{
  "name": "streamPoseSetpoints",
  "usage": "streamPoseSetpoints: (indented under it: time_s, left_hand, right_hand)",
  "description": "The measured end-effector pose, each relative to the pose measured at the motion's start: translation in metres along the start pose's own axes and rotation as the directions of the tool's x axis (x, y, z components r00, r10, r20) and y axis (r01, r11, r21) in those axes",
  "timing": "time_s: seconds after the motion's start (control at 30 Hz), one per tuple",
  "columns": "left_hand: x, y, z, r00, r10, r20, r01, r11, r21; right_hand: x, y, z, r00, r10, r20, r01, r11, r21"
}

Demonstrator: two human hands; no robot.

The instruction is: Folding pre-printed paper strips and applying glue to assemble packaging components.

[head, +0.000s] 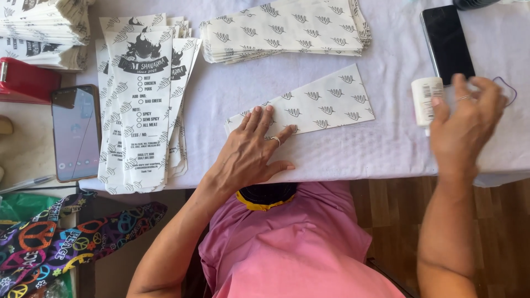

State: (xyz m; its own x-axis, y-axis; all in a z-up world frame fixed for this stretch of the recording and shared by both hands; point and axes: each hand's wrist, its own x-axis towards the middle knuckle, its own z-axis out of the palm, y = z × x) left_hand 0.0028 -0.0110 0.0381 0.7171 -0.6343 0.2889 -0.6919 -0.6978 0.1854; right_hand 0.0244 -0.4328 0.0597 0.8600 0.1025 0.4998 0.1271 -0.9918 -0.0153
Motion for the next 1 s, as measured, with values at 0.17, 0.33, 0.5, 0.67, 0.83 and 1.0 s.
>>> streamPoseSetpoints:
  time_s: [0.17, 0.33, 0.5, 0.67, 0.83, 1.0]
  left_hand:
    - [0.005, 0.011, -0.008, 0.978, -0.154, 0.143, 0.16, 0.987, -0.025]
    - [-0.013, 0.01, 0.001, 0.984, -0.16, 0.076, 0.168, 0.98, -0.11]
    - [-0.057, -0.001, -0.016, 0.979, -0.197, 0.055, 0.198, 0.98, -0.002]
    - [-0.058, 0.029, -0.021, 0.852, -0.52, -0.064, 0.504, 0.778, 0.376]
    - [-0.016, 0.046, -0.003, 0.979, -0.205, 0.003, 0.204, 0.977, 0.057]
    - [-0.028, 0.059, 0.001, 0.996, -0.076, -0.043, 0.079, 0.993, 0.085]
  right_hand:
    - [-0.016, -0.133, 0.002, 0.89, -0.451, 0.072, 0.401, 0.847, 0.349]
    - [-0.019, -0.146, -0.006, 0.811, -0.529, 0.251, 0.435, 0.831, 0.345]
    - [-0.016, -0.089, -0.013, 0.843, -0.406, 0.354, 0.331, 0.909, 0.252]
    - [-0.015, -0.086, -0.015, 0.866, -0.422, 0.269, 0.355, 0.897, 0.265]
    - [0.013, -0.069, 0.006, 0.919, -0.373, 0.126, 0.324, 0.899, 0.295]
    - [0.079, -0.091, 0.022, 0.885, -0.45, -0.117, 0.462, 0.825, 0.325]
